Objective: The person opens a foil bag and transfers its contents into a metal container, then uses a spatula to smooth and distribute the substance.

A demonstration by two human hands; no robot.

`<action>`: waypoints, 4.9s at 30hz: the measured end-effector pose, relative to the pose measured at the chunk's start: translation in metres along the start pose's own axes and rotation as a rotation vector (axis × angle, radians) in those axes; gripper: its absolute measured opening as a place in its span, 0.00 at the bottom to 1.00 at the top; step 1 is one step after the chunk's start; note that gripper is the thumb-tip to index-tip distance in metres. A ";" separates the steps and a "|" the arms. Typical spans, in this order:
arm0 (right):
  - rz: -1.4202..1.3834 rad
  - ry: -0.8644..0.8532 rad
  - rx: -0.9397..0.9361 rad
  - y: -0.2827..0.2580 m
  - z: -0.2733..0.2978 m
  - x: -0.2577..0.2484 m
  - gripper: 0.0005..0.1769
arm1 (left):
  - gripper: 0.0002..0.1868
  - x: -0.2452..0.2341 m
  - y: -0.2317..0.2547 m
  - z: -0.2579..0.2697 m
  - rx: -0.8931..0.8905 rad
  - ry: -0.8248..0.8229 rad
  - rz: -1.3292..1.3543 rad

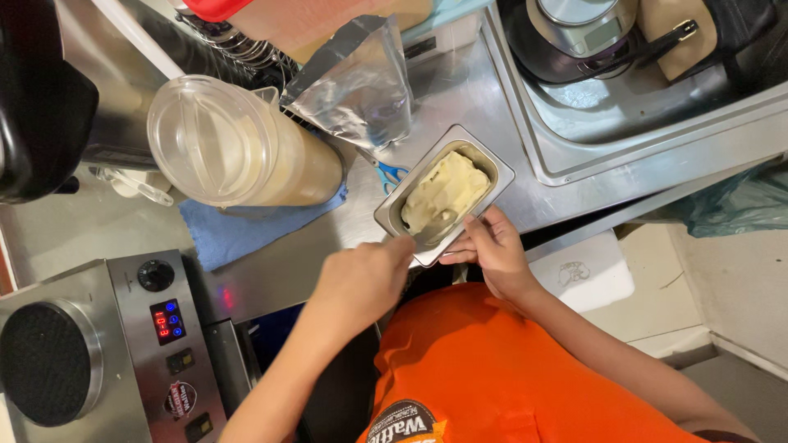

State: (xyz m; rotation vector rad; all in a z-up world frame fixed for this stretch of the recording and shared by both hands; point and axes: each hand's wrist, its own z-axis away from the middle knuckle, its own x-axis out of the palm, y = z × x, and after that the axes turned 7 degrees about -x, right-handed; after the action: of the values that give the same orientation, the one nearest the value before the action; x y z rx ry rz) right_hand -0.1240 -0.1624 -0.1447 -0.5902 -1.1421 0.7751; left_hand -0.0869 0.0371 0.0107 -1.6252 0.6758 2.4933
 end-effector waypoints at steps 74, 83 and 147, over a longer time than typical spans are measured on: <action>-0.103 -0.011 -0.115 0.009 0.000 0.013 0.12 | 0.11 -0.034 -0.020 -0.031 0.229 -0.202 -0.340; 0.122 0.059 -0.028 0.013 -0.019 -0.033 0.11 | 0.10 -0.072 -0.014 -0.040 0.262 -0.180 -0.204; 0.649 -0.069 -0.508 -0.009 -0.001 -0.063 0.59 | 0.11 0.002 0.010 -0.024 -0.230 0.074 0.078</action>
State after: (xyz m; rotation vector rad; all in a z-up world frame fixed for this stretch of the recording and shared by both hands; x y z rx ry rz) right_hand -0.1344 -0.2175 -0.1738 -1.4130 -1.2279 1.0607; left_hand -0.0702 0.0176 0.0042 -1.8066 0.4824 2.6635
